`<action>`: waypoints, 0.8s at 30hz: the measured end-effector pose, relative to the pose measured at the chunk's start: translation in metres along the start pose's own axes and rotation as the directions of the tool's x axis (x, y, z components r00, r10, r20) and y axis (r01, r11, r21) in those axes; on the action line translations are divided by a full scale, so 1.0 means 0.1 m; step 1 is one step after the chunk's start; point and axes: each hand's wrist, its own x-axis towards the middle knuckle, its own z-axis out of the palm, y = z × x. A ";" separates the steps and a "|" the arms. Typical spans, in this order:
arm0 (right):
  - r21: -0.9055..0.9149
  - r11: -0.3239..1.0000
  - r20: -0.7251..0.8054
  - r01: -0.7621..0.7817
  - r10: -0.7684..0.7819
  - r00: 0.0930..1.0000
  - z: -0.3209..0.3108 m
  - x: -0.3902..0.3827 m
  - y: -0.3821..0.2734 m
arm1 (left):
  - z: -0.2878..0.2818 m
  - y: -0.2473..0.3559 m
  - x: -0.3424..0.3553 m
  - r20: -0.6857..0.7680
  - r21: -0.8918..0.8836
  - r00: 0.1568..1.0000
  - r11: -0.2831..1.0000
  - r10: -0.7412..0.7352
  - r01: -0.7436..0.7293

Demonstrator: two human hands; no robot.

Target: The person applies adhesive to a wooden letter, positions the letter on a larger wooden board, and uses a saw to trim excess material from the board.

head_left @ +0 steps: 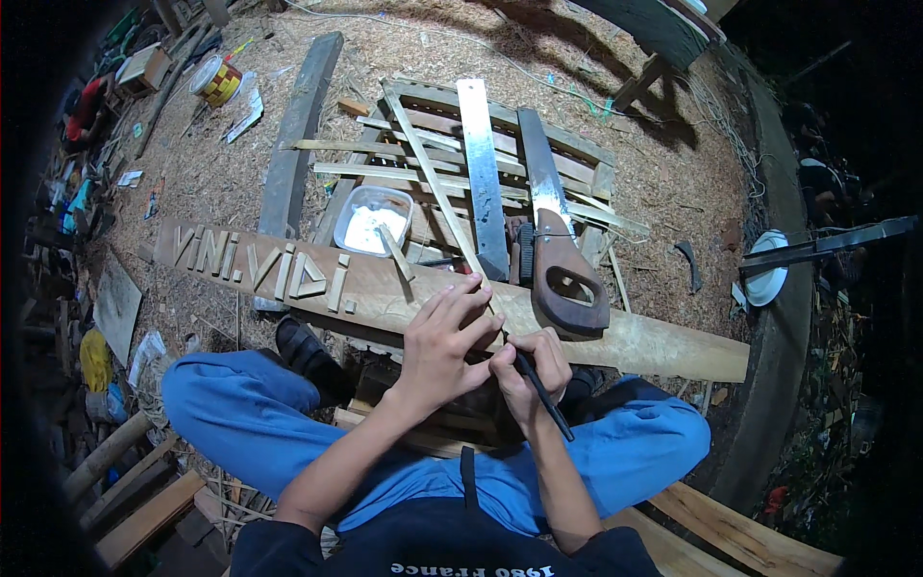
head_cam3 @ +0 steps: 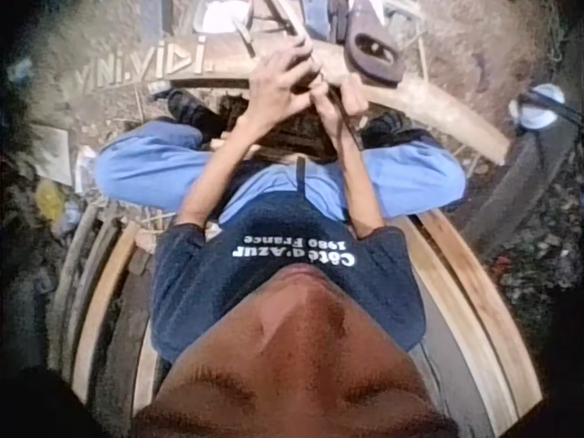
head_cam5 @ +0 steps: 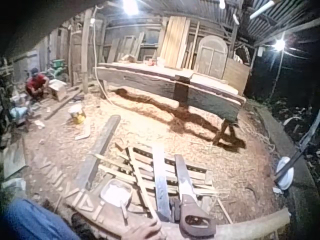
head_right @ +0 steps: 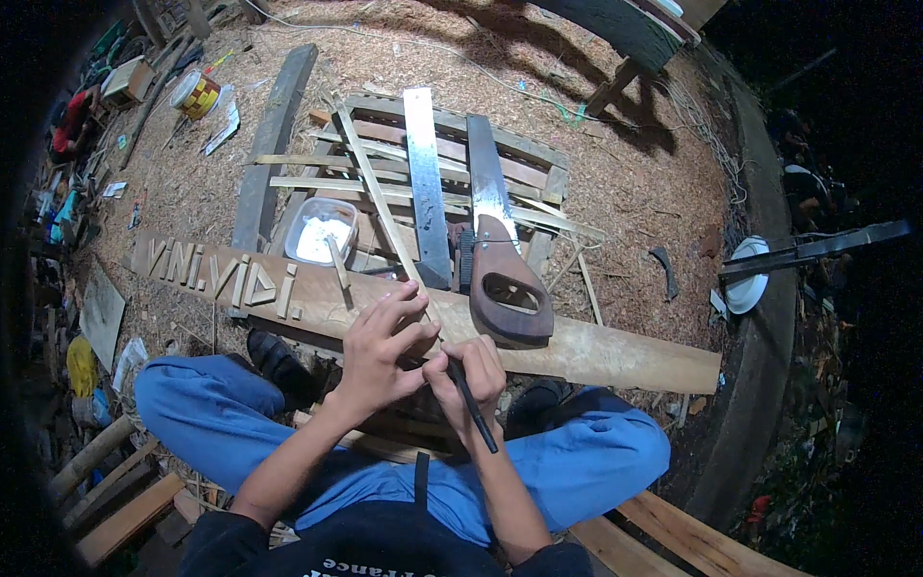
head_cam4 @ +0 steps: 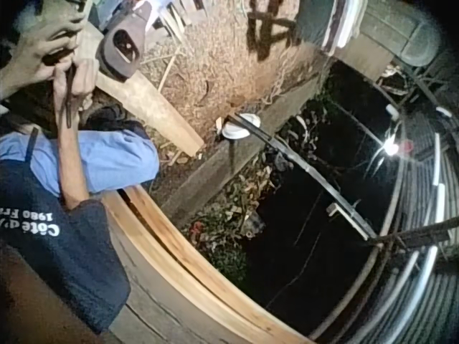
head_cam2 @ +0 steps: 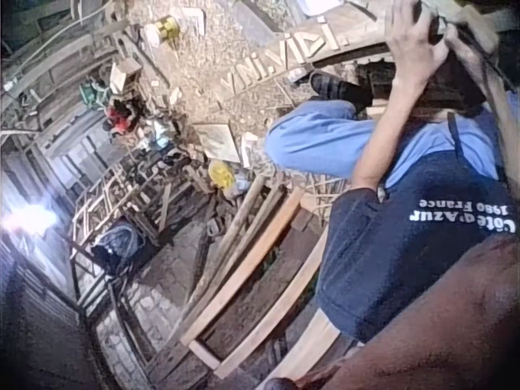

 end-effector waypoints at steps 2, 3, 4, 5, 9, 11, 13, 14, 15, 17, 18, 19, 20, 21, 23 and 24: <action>0.003 1.000 -0.007 -0.003 0.003 1.000 0.00 -0.01 -0.01 | 0.00 -0.01 0.00 0.006 -0.003 1.000 1.000 -0.003 0.003; 0.004 1.000 -0.007 -0.003 0.003 1.000 0.00 -0.01 -0.01 | -0.01 0.00 0.01 0.006 -0.003 1.000 1.000 -0.003 0.003; 0.003 1.000 -0.003 -0.013 0.013 1.000 0.00 -0.01 -0.01 | -0.02 0.00 0.02 0.014 0.005 1.000 1.000 0.000 0.000; 0.001 1.000 0.001 -0.024 0.024 1.000 -0.01 -0.01 -0.01 | -0.02 0.01 0.02 0.021 0.012 1.000 1.000 0.003 -0.003; -0.016 1.000 -0.013 -0.018 0.018 1.000 0.01 -0.01 -0.01 | -0.02 0.01 0.02 0.009 0.011 1.000 1.000 0.001 -0.001; -0.001 1.000 -0.004 -0.021 0.021 1.000 -0.01 -0.03 -0.01 | -0.03 0.02 0.03 0.033 0.020 0.999 1.000 0.012 -0.013; 0.006 1.000 -0.009 -0.025 0.025 1.000 0.01 0.00 -0.01 | -0.02 0.00 0.03 0.023 0.010 1.000 1.000 0.005 -0.006; 0.013 1.000 -0.015 -0.027 0.028 1.000 0.02 0.02 -0.02 | -0.01 0.00 0.03 0.012 0.000 1.000 1.000 -0.001 0.001; 0.012 1.000 -0.015 -0.029 0.029 0.999 0.01 0.01 -0.02 | -0.01 0.01 0.02 0.013 -0.002 1.000 1.000 -0.001 0.001; -0.002 1.000 -0.007 -0.031 0.031 0.999 0.01 -0.01 -0.01 | -0.02 0.01 0.03 0.003 0.010 1.000 1.000 0.015 -0.015; -0.001 1.000 -0.008 -0.030 0.030 1.000 0.01 -0.01 -0.02 | -0.03 0.01 0.04 0.002 0.012 1.000 1.000 0.015 -0.015; 0.004 0.999 -0.004 -0.045 0.045 0.999 0.00 -0.01 -0.02 | -0.04 0.02 0.04 0.012 0.014 1.000 1.000 0.016 -0.016; 0.006 0.998 0.000 -0.061 0.061 0.998 -0.01 -0.01 -0.03 | -0.04 0.02 0.05 0.022 0.014 1.000 1.000 0.017 -0.018; 0.005 0.998 0.000 -0.059 0.059 0.998 0.00 0.00 -0.03 | -0.03 0.02 0.04 0.020 0.013 1.000 1.000 0.018 -0.018; -0.016 0.999 -0.015 -0.036 0.035 0.999 0.03 0.02 -0.02 | -0.02 -0.01 0.02 0.021 0.009 1.000 1.000 0.010 -0.010; -0.016 0.999 -0.014 -0.036 0.036 0.999 0.02 0.01 -0.03 | -0.02 -0.01 0.02 0.021 0.008 1.000 1.000 0.010 -0.010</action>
